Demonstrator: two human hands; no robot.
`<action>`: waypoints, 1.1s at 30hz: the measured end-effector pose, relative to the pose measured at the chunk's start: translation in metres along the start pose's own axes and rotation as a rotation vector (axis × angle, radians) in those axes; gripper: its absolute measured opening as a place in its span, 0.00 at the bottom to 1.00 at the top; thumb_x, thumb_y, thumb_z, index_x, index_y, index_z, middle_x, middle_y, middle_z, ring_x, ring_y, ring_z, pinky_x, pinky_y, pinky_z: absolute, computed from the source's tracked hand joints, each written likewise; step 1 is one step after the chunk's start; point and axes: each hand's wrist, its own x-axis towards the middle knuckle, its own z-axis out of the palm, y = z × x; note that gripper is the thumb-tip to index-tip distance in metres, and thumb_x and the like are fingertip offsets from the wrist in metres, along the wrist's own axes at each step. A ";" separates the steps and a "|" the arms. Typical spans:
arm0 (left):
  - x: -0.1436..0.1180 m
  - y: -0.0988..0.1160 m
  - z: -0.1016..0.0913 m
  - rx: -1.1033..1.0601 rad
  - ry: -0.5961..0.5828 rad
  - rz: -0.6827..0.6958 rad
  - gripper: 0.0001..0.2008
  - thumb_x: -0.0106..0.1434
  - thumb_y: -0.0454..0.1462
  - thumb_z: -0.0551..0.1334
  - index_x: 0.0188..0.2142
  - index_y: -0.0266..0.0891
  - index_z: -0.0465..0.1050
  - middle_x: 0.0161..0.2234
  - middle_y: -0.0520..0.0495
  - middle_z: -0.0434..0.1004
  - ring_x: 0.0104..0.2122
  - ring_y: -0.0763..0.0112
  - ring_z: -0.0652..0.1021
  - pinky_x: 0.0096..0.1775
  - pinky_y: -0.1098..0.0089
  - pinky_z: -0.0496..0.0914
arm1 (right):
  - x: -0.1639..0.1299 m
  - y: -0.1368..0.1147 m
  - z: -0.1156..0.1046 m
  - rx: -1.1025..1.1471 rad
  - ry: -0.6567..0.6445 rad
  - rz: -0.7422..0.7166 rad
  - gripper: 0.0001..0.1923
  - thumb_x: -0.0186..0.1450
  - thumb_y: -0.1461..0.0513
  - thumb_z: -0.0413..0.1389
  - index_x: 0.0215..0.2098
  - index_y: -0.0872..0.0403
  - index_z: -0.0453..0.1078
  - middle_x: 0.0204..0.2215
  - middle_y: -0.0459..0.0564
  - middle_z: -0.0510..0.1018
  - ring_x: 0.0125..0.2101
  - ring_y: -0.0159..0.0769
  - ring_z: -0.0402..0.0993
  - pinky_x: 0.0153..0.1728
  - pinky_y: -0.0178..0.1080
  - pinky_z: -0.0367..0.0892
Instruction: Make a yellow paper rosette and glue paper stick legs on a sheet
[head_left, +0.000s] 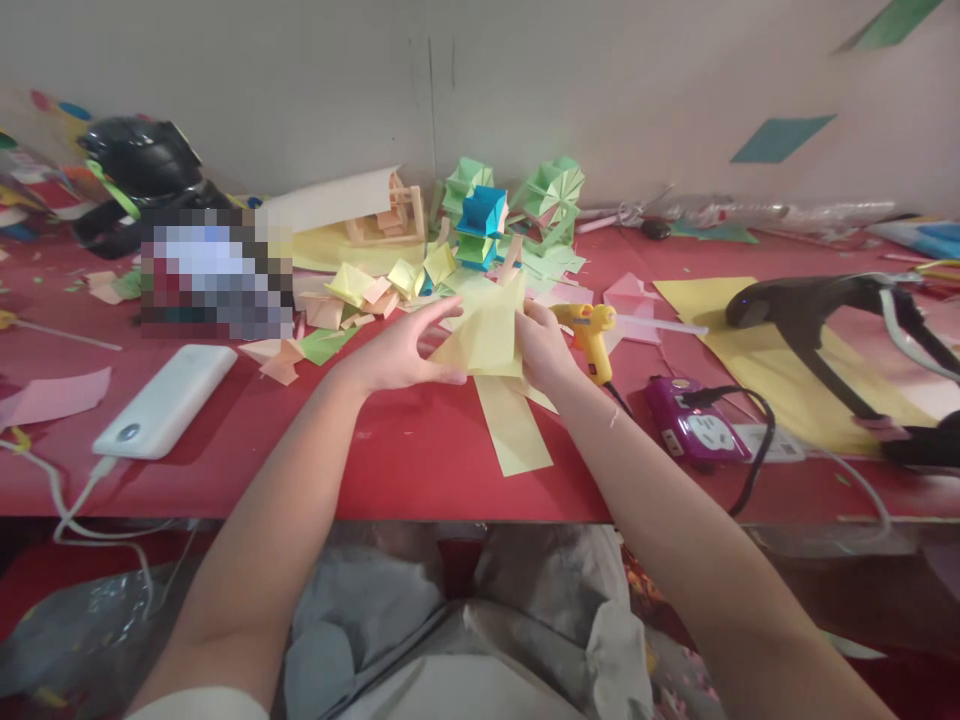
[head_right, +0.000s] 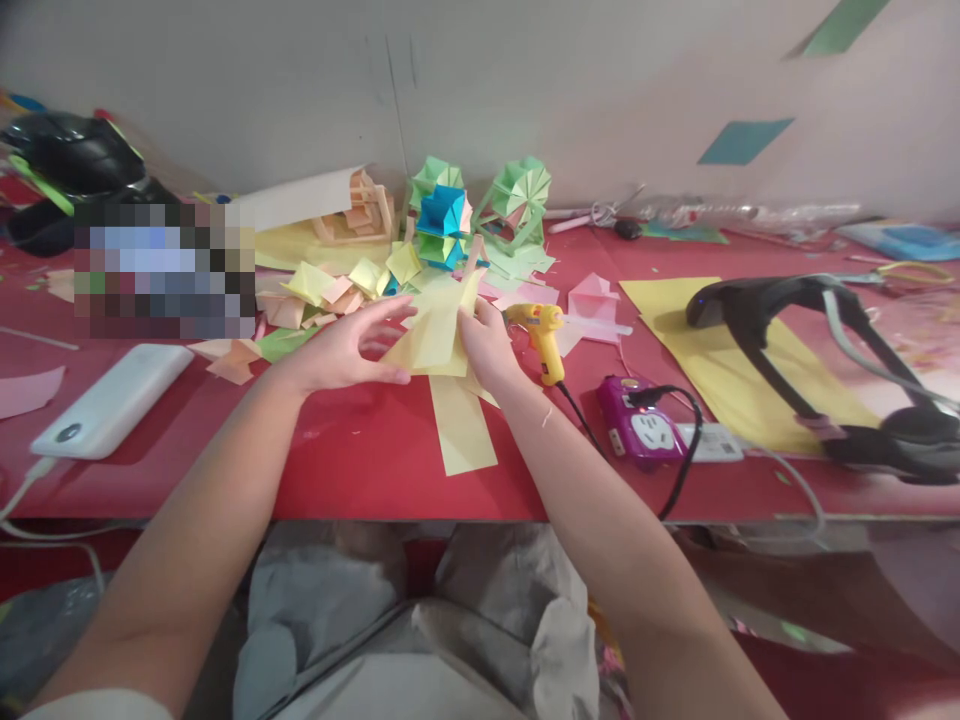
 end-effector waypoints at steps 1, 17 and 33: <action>0.000 0.003 0.002 0.007 -0.020 0.005 0.50 0.49 0.44 0.77 0.68 0.51 0.58 0.68 0.38 0.59 0.58 0.46 0.73 0.55 0.49 0.71 | 0.000 0.000 0.001 0.036 0.019 0.013 0.18 0.57 0.48 0.61 0.37 0.51 0.70 0.30 0.49 0.79 0.36 0.43 0.79 0.34 0.41 0.73; -0.002 0.017 0.003 -0.217 -0.016 -0.003 0.23 0.56 0.45 0.72 0.49 0.38 0.77 0.44 0.40 0.82 0.45 0.51 0.81 0.47 0.58 0.75 | -0.003 -0.009 -0.004 -0.037 0.040 -0.138 0.21 0.57 0.49 0.66 0.41 0.51 0.70 0.41 0.54 0.81 0.41 0.47 0.80 0.38 0.47 0.78; 0.013 -0.008 0.001 -0.227 0.497 -0.028 0.15 0.53 0.45 0.73 0.36 0.37 0.82 0.43 0.40 0.83 0.47 0.52 0.80 0.50 0.55 0.74 | 0.001 -0.014 -0.016 0.028 -0.096 -0.049 0.24 0.52 0.48 0.69 0.41 0.52 0.75 0.43 0.55 0.83 0.44 0.49 0.80 0.45 0.50 0.77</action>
